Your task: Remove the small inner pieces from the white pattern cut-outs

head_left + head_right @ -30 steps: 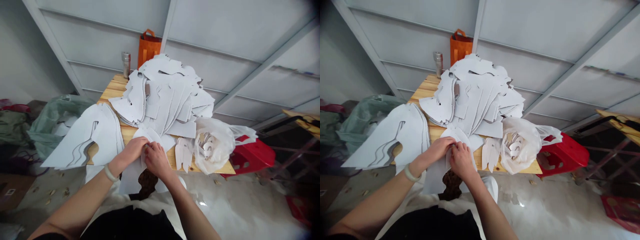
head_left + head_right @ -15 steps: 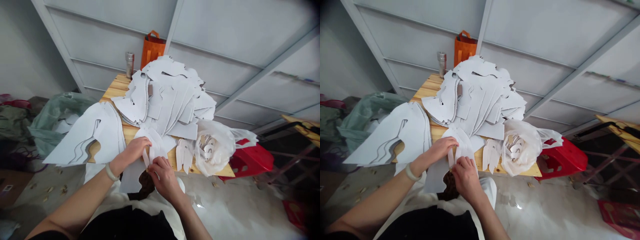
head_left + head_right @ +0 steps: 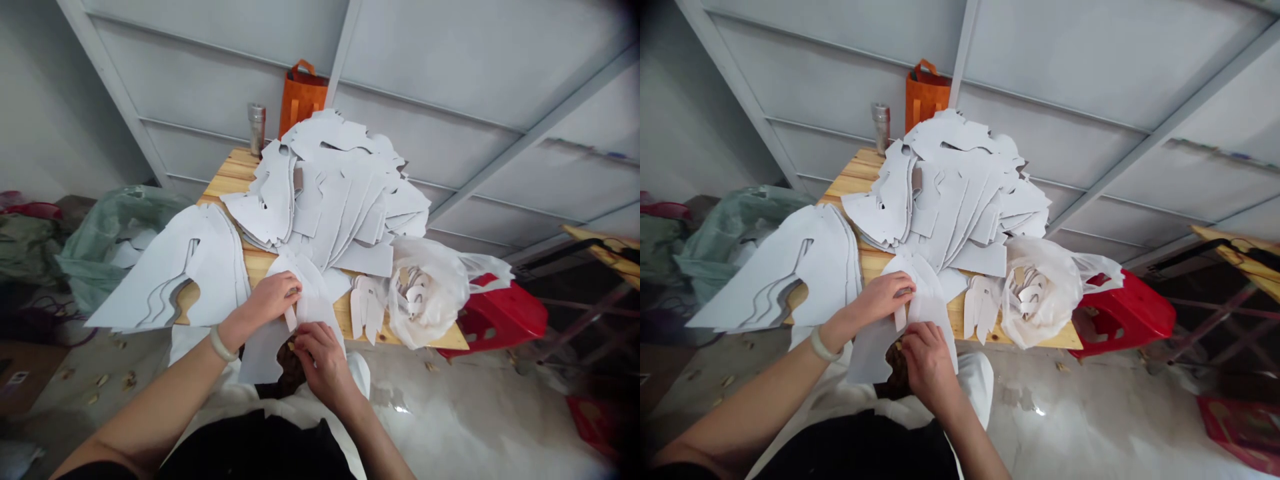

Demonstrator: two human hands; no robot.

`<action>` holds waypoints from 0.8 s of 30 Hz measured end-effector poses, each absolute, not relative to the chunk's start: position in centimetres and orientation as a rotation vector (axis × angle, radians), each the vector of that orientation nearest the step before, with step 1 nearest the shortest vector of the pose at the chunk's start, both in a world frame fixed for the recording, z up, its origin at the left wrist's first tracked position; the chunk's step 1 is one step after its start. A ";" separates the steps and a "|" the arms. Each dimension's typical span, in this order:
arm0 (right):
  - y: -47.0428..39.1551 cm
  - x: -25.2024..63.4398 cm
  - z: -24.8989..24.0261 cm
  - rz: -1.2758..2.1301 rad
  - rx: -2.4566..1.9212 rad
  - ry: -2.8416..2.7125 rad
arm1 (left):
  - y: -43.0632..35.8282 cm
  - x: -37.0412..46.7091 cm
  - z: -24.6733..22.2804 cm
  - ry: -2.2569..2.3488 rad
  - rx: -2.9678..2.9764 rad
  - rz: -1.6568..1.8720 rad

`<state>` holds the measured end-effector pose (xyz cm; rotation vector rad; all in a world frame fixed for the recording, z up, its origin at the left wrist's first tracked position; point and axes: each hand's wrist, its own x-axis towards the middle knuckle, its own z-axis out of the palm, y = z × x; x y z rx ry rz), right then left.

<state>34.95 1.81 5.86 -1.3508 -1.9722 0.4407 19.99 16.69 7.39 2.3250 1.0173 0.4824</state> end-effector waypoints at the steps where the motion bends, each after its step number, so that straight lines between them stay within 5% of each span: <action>1: 1.8 35.0 5.8 0.427 -1.351 -1.978 | 16.6 20.1 7.4 1.037 2.336 0.455; 24: -0.6 35.4 5.7 0.288 -1.452 -2.144 | 15.7 20.5 8.3 1.078 2.566 0.193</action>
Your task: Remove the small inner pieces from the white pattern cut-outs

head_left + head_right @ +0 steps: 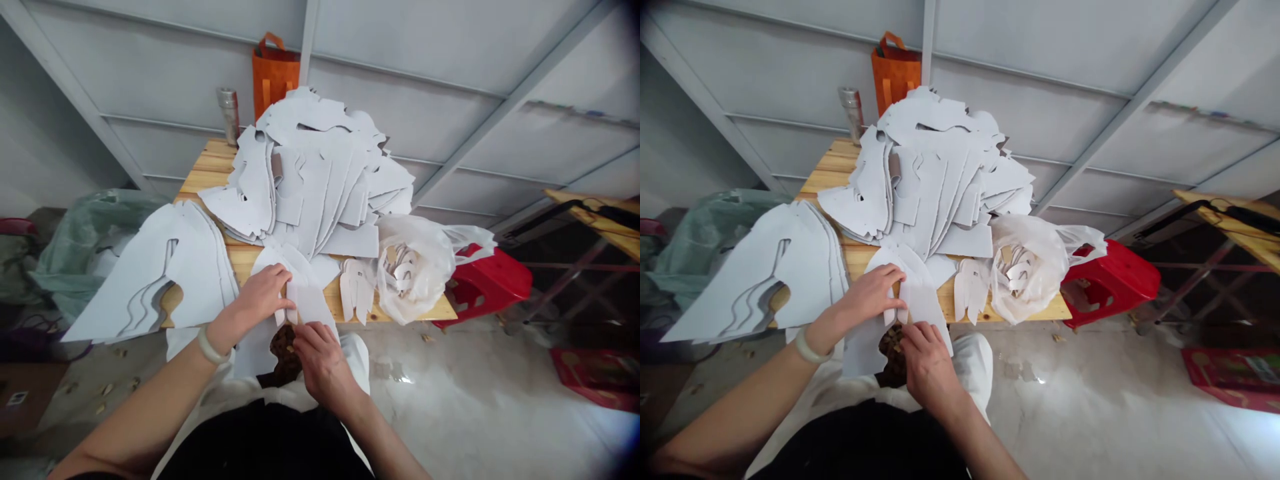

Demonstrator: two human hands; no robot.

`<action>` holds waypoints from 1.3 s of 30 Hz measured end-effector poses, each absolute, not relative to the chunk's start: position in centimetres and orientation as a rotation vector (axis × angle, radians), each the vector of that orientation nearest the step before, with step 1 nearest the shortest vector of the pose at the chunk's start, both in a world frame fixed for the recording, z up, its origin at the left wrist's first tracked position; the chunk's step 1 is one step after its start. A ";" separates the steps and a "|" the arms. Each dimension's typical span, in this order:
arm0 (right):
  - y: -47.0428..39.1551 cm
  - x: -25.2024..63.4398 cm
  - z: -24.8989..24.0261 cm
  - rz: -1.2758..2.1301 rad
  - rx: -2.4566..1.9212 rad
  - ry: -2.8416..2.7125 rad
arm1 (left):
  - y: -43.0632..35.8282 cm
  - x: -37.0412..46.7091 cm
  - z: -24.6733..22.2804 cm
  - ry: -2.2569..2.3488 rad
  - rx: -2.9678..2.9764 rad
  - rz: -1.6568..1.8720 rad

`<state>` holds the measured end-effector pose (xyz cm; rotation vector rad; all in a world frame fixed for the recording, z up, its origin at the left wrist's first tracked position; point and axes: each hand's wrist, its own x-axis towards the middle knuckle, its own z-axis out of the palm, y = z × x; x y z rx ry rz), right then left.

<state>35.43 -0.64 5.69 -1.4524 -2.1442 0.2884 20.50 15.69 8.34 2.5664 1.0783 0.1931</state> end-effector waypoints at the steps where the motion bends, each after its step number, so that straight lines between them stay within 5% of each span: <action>1: -0.8 35.5 5.8 0.284 -1.456 -2.148 | 15.6 20.5 8.3 1.077 2.585 0.189; 23: -2.9 37.0 7.9 0.527 -1.317 -2.058 | 15.0 20.5 8.4 1.096 2.623 0.172; 31: -1.0 36.0 5.4 0.017 -1.593 -1.958 | 15.4 20.5 8.1 1.074 2.635 0.170; 39: -1.1 37.2 5.3 0.154 -1.248 -1.970 | 15.0 20.5 8.7 1.055 2.664 0.175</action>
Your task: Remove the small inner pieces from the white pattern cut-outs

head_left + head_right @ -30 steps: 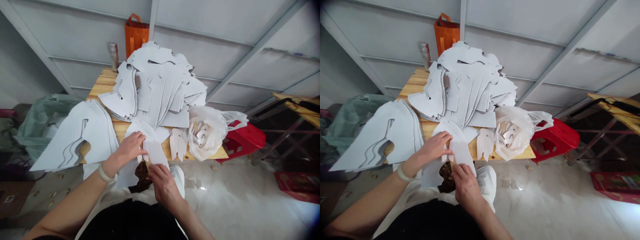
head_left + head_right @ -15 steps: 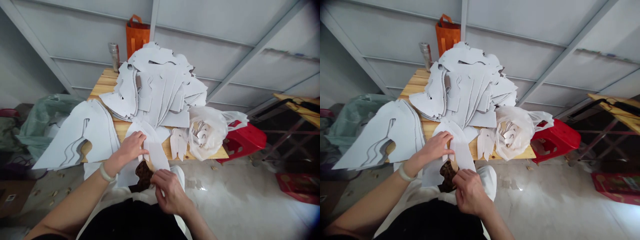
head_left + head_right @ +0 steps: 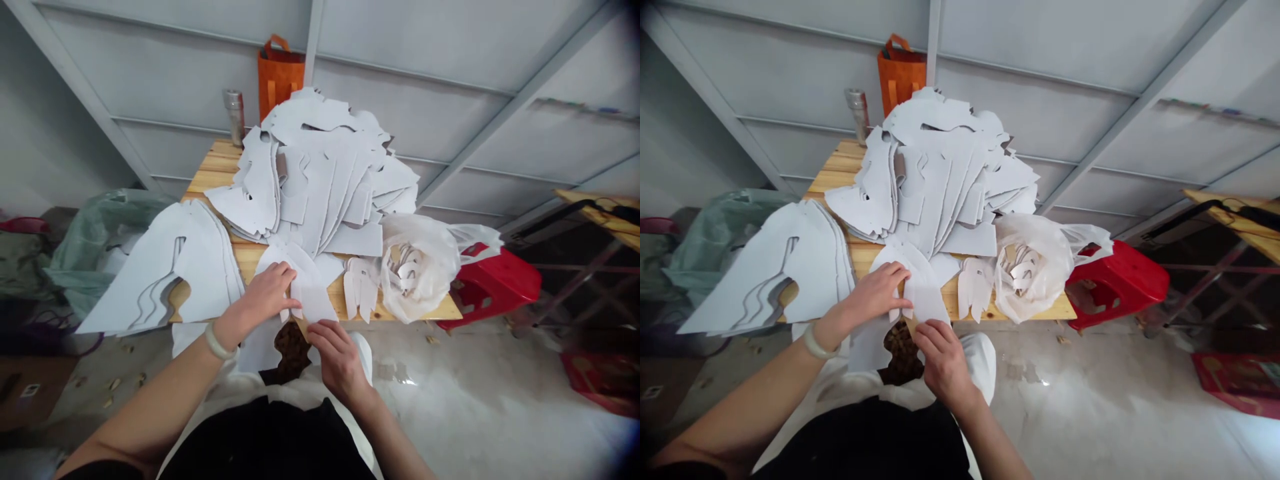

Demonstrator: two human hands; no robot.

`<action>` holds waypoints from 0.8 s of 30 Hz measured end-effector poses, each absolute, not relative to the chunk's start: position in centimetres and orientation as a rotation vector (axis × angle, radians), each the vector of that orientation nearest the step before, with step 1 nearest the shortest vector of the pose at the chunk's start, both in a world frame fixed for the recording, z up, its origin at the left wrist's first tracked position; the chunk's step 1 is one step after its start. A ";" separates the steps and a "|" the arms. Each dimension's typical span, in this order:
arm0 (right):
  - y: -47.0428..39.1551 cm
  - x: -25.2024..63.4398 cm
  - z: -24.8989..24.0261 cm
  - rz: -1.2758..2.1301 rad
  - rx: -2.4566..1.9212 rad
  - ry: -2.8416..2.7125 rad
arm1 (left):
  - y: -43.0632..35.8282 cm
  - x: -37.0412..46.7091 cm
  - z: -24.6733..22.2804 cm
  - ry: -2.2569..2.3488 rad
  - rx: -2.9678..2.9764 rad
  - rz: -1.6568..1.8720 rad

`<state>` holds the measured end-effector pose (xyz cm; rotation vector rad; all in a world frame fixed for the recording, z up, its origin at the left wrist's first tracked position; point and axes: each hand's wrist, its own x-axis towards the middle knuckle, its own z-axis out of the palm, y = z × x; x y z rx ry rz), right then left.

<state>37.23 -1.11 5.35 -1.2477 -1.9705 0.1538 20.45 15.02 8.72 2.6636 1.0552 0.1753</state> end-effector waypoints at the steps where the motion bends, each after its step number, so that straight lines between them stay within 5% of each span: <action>1: -1.4 37.4 5.5 0.151 -1.237 -1.985 | 15.0 20.5 8.8 1.058 2.669 0.168; 15: -3.6 37.7 6.5 0.401 -1.088 -2.282 | 14.9 20.5 7.9 1.076 2.732 0.196; 24: -3.6 35.5 6.3 0.436 -1.393 -2.517 | 15.4 20.5 8.2 1.036 2.682 0.195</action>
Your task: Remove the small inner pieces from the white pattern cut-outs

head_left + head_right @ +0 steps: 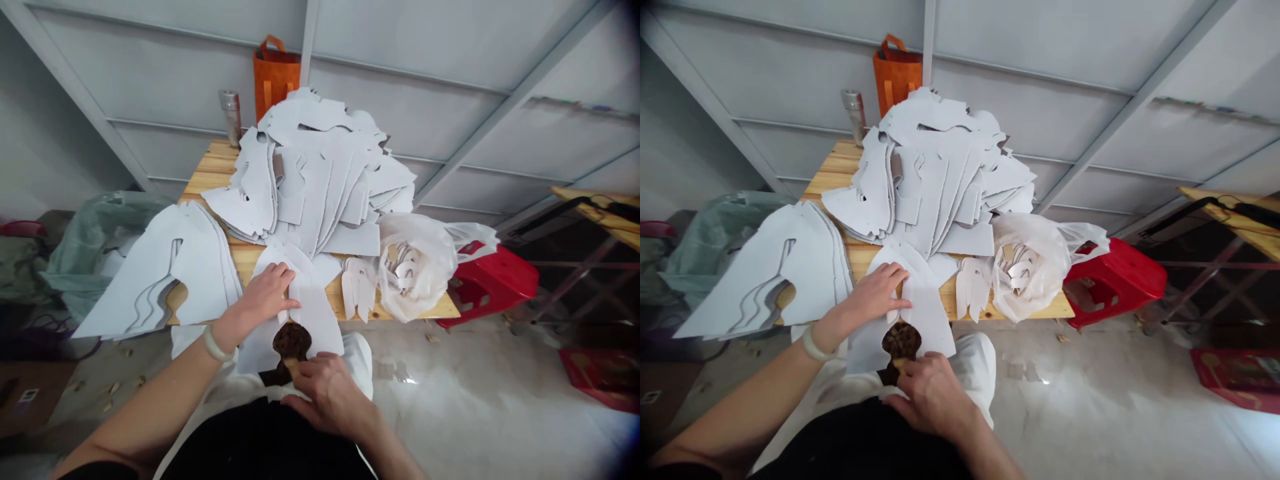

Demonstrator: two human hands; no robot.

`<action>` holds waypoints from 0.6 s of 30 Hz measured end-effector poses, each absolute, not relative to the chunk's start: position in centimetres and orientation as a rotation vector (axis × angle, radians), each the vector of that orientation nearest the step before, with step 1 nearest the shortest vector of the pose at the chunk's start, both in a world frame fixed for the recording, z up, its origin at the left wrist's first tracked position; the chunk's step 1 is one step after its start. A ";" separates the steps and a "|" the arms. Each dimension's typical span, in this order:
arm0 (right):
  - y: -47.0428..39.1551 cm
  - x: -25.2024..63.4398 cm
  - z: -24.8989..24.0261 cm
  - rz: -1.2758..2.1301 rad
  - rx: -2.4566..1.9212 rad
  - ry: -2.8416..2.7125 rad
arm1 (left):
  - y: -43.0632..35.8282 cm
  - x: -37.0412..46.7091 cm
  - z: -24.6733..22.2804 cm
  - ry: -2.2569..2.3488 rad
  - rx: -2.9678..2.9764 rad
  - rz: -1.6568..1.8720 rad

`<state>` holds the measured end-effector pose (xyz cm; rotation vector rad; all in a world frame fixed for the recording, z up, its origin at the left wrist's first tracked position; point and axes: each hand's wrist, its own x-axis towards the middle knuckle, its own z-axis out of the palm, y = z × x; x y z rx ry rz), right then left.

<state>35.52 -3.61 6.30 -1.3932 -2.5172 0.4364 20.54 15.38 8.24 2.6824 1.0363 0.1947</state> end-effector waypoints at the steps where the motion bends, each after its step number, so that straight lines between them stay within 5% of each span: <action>1: -3.4 35.4 6.4 0.405 -1.379 -2.499 | 15.7 20.3 8.3 0.993 2.635 0.215; 10: 0.2 35.3 7.6 0.233 -1.519 -2.159 | 15.3 16.1 9.6 0.758 2.503 0.366; 15: 0.9 35.0 8.3 0.722 -1.373 -2.231 | 14.7 16.8 9.1 1.010 2.370 0.419; 18: 2.2 34.4 7.8 0.660 -1.459 -1.971 | 15.0 17.1 8.7 1.206 2.261 0.490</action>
